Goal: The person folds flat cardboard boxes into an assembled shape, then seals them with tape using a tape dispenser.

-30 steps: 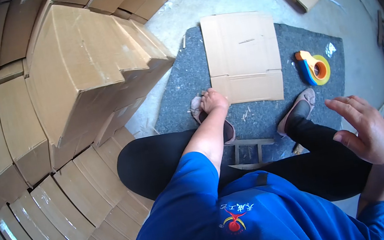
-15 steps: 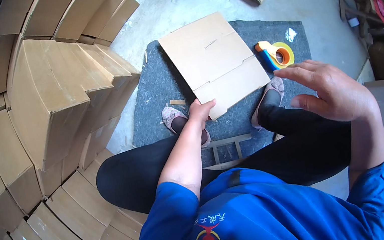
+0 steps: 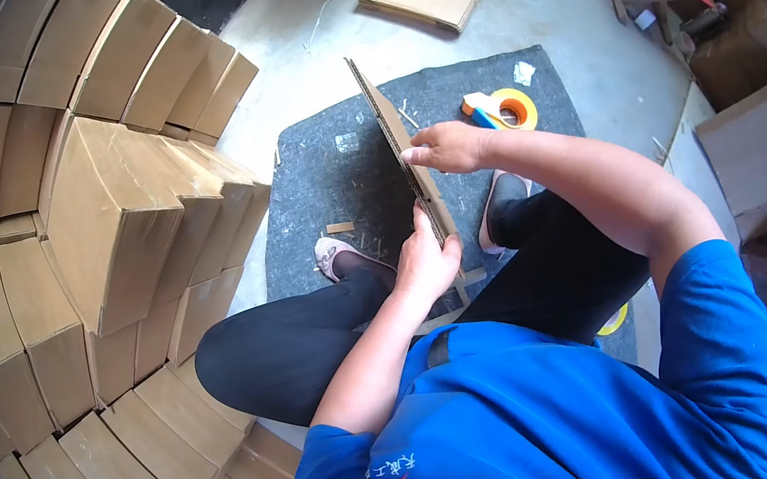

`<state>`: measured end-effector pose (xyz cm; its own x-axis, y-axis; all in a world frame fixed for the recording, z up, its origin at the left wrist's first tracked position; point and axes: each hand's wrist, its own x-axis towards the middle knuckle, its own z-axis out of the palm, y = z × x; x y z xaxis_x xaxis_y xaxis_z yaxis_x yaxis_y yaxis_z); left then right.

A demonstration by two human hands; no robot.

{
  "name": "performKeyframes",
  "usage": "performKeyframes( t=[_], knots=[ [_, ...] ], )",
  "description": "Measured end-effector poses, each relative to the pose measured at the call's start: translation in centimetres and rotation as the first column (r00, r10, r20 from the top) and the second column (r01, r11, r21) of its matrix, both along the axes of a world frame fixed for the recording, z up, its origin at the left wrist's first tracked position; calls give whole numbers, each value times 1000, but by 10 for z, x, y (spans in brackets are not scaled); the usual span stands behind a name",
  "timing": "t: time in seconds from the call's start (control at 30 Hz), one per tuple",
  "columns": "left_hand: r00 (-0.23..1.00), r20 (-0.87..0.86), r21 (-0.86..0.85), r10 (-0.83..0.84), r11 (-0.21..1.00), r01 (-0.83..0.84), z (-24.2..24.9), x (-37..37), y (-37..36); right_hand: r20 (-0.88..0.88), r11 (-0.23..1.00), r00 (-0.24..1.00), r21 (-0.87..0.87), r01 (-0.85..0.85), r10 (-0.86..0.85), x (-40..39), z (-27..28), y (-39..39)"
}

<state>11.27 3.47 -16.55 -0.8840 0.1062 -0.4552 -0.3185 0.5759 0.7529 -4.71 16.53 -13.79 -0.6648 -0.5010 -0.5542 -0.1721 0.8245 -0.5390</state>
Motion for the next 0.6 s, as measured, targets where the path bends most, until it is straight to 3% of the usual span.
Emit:
performKeyframes(
  t=[0.03,0.1,0.17,0.2,0.23,0.33,0.4,0.5,0.57,0.6],
  knots=[
    [1000,-7,-28,-19,999,18,2,-3,0,-61,996,997,-76,39,-44,8,-12,-1],
    [1000,-14,-91,-9,996,8,5,-14,1,-20,1000,1000,-24,18,-19,14,-11,-1],
    [986,-148,-96,79,991,-94,-11,-29,-1,-5,999,1000,-26,30,-30,11,-18,4],
    [973,-135,60,185,982,-178,-33,-44,-5,7,1000,1000,-9,10,-10,8,-17,5],
    [959,64,264,276,922,-283,-42,-55,-7,20,1000,1000,8,-8,8,4,-16,6],
    [922,328,478,205,806,-349,-39,-61,-13,105,997,992,-42,70,-65,-5,-20,16],
    [903,375,510,208,768,-389,-41,-58,-15,261,985,953,-44,168,-151,-6,-8,20],
    [878,396,524,268,719,-456,-35,-55,-10,297,960,933,-129,250,-203,-10,-4,28],
    [944,165,373,285,868,-327,-31,-59,-5,153,973,973,-122,193,-174,-13,-1,26],
    [915,-374,-30,149,985,-173,-38,-62,-3,-214,999,976,-20,46,-49,-9,-1,18]
  ],
)
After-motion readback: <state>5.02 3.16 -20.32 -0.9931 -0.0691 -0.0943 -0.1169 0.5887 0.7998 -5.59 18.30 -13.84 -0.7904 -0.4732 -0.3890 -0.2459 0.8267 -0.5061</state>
